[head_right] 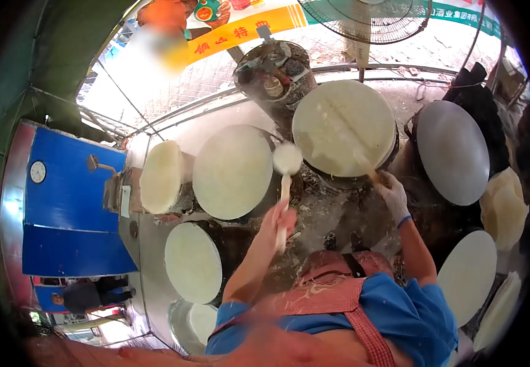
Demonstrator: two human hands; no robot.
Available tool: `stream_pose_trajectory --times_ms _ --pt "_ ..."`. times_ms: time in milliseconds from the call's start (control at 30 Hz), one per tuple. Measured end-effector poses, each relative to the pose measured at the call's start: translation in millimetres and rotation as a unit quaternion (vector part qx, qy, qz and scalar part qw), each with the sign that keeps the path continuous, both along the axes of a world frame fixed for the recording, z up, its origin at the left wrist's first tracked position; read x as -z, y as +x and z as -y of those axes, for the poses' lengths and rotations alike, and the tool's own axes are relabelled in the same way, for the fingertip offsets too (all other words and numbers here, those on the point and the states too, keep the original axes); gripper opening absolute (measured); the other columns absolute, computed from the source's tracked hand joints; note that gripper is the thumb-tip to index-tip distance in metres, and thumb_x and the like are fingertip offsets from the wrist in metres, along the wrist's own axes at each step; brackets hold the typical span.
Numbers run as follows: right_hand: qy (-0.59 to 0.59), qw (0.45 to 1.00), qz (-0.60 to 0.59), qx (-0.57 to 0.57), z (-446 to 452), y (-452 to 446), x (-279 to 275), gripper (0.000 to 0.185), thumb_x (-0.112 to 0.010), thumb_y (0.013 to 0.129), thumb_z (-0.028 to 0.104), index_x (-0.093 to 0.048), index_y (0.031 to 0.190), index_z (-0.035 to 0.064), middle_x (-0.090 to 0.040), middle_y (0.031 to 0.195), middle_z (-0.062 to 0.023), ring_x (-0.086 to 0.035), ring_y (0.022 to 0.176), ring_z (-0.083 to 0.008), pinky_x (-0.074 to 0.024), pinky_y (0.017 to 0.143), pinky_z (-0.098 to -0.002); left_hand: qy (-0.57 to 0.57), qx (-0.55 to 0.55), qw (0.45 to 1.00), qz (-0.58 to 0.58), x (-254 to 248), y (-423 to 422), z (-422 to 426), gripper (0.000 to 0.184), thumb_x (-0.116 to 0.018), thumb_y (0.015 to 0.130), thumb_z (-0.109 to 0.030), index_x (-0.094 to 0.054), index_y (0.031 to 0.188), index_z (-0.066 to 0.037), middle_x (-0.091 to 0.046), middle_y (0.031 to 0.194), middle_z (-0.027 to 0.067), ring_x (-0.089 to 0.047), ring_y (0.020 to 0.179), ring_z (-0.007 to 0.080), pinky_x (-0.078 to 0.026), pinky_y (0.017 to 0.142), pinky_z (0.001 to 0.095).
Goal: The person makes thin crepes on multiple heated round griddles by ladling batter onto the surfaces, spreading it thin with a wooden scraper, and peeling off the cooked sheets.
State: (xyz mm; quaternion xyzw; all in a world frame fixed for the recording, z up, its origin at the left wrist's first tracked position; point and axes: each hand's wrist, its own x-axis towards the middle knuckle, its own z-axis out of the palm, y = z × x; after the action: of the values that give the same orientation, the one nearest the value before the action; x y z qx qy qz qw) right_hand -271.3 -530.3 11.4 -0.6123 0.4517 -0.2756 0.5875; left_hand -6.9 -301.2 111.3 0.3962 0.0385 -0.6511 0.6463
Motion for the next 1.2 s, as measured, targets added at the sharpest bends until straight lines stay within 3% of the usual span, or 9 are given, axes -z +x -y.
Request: stream_pose_trajectory --times_ms 100,300,467,567,700,967,1067,1133,1200 --pt "0.054 0.991 0.111 -0.044 6 0 27 0.049 -0.061 0.084 0.010 -0.050 0.130 -0.0033 -0.060 0.121 -0.0112 -0.057 0.106 -0.0154 -0.0425 0.091 -0.0268 -0.052 -0.051 0.993 0.094 26 -3 81 0.024 -0.054 0.093 -0.030 -0.035 0.084 -0.017 -0.028 0.053 -0.0063 -0.034 0.043 0.0086 -0.029 0.042 0.0277" --pt "0.031 0.986 -0.076 -0.143 3 24 -25 0.035 -0.060 0.086 0.018 -0.062 0.117 0.0009 -0.066 0.111 -0.0133 -0.059 0.104 -0.0135 -0.0424 0.091 -0.0256 0.080 -0.216 0.973 0.017 66 -10 147 0.019 -0.053 0.091 -0.012 -0.035 0.096 -0.014 -0.035 0.063 -0.0007 -0.034 0.045 0.0073 -0.031 0.039 0.0224" --pt "-0.337 0.884 -0.297 -0.132 6 23 -31 0.026 -0.057 0.087 0.033 -0.065 0.081 0.0087 -0.061 0.068 -0.0188 -0.060 0.066 -0.0367 -0.0483 0.060 -0.0455 0.060 -0.204 0.975 -0.060 62 6 116 0.023 -0.051 0.091 -0.011 -0.032 0.102 -0.017 -0.034 0.064 0.0006 -0.034 0.044 0.0096 -0.031 0.039 0.0260" --pt "-0.272 0.929 -0.229 -0.104 -2 44 -22 0.027 -0.057 0.086 0.035 -0.067 0.092 0.0113 -0.063 0.073 -0.0179 -0.063 0.071 -0.0351 -0.0492 0.063 -0.0446 0.053 -0.179 0.981 -0.045 56 9 105 0.024 -0.052 0.092 -0.012 -0.032 0.102 -0.017 -0.035 0.065 0.0005 -0.034 0.044 0.0088 -0.031 0.040 0.0241" --pt "-0.331 0.874 -0.318 -0.155 -9 33 -24 0.026 -0.058 0.086 0.036 -0.067 0.100 0.0172 -0.063 0.070 -0.0164 -0.062 0.068 -0.0362 -0.0493 0.063 -0.0460 0.035 -0.206 0.972 -0.105 57 13 91 0.018 -0.054 0.091 -0.010 -0.036 0.091 -0.012 -0.036 0.063 -0.0005 -0.035 0.047 0.0074 -0.032 0.039 0.0209" --pt "-0.128 0.946 -0.254 -0.155 -35 56 -39 0.035 -0.059 0.085 0.032 -0.065 0.109 0.0062 -0.064 0.099 -0.0202 -0.060 0.093 -0.0368 -0.0481 0.078 -0.0386 0.018 -0.157 0.974 -0.162 65 30 74 0.022 -0.056 0.090 -0.014 -0.035 0.084 -0.012 -0.036 0.062 -0.0017 -0.035 0.046 0.0065 -0.032 0.039 0.0201" --pt "0.030 0.977 -0.151 -0.147 -60 49 -22 0.035 -0.063 0.084 0.021 -0.063 0.113 0.0008 -0.070 0.093 -0.0117 -0.065 0.083 -0.0182 -0.0480 0.075 -0.0300 0.034 -0.165 0.959 -0.229 59 38 65 0.015 -0.053 0.093 -0.015 -0.042 0.085 -0.010 -0.036 0.061 -0.0018 -0.035 0.045 0.0063 -0.031 0.036 0.0213" --pt "0.119 0.980 -0.073 -0.142 -72 31 -15 0.035 -0.064 0.083 0.015 -0.063 0.114 -0.0012 -0.069 0.092 -0.0080 -0.061 0.084 -0.0137 -0.0474 0.074 -0.0276 -0.053 -0.056 0.997 0.003 51 37 21 0.031 -0.053 0.093 -0.027 -0.038 0.070 -0.013 -0.031 0.052 -0.0050 -0.033 0.043 0.0077 -0.028 0.036 0.0210" --pt "0.163 0.976 -0.039 -0.136 -84 18 -15 0.035 -0.064 0.083 0.008 -0.063 0.116 -0.0009 -0.067 0.093 -0.0041 -0.059 0.085 -0.0109 -0.0469 0.074 -0.0248 -0.038 -0.034 0.987 -0.150 66 34 -31 0.034 -0.054 0.093 -0.034 -0.039 0.071 -0.013 -0.034 0.053 -0.0042 -0.033 0.041 0.0074 -0.029 0.034 0.0226"
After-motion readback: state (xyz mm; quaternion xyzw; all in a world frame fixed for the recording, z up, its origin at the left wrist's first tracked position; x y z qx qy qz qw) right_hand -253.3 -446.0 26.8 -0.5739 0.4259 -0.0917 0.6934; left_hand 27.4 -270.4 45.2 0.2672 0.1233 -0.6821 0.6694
